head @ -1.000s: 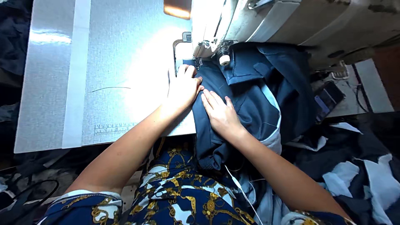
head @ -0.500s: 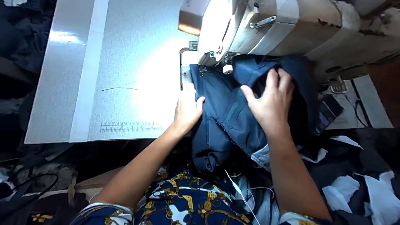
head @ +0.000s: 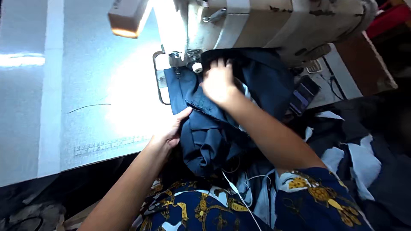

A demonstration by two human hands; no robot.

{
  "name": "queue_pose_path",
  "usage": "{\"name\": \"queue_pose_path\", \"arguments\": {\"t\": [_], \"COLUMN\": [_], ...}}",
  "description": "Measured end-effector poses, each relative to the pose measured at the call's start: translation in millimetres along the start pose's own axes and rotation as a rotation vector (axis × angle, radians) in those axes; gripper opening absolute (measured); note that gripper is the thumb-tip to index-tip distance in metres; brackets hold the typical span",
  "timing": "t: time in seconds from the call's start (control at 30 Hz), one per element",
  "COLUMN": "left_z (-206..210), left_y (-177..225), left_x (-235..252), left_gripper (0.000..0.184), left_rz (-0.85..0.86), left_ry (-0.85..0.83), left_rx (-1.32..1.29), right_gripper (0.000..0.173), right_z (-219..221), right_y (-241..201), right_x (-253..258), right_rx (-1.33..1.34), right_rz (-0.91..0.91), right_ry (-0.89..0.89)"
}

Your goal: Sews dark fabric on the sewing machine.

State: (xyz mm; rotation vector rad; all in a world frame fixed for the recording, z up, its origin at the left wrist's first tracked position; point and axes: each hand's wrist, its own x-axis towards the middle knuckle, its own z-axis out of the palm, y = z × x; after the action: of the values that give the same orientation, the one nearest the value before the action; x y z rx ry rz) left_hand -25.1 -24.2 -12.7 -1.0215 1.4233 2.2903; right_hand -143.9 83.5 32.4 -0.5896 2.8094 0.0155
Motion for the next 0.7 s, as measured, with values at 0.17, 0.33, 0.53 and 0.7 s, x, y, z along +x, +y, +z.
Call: {"name": "queue_pose_path", "arguments": {"t": [0.17,0.33,0.53,0.7], "left_z": [-1,-5,-4,-7], "left_y": [-5,-6,-7,-14], "left_x": [5,6,3,-2], "left_gripper": [0.019,0.015,0.012,0.016], "left_rz": [0.018,0.045,0.003,0.001], "left_ry": [0.025,-0.111,-0.078,-0.040], "left_rx": [-0.006,-0.154,-0.178,-0.184], "right_gripper": [0.039,0.040,0.032,0.022], "right_z": [45,82,99,102], "right_y": [-39,-24,-12,-7], "right_x": [-80,-84,-86,-92], "right_rx": [0.457,0.484,0.212,0.255], "right_rz": [-0.287,-0.273,-0.263,-0.289], "right_ry": [0.291,0.348,0.532,0.480]}}
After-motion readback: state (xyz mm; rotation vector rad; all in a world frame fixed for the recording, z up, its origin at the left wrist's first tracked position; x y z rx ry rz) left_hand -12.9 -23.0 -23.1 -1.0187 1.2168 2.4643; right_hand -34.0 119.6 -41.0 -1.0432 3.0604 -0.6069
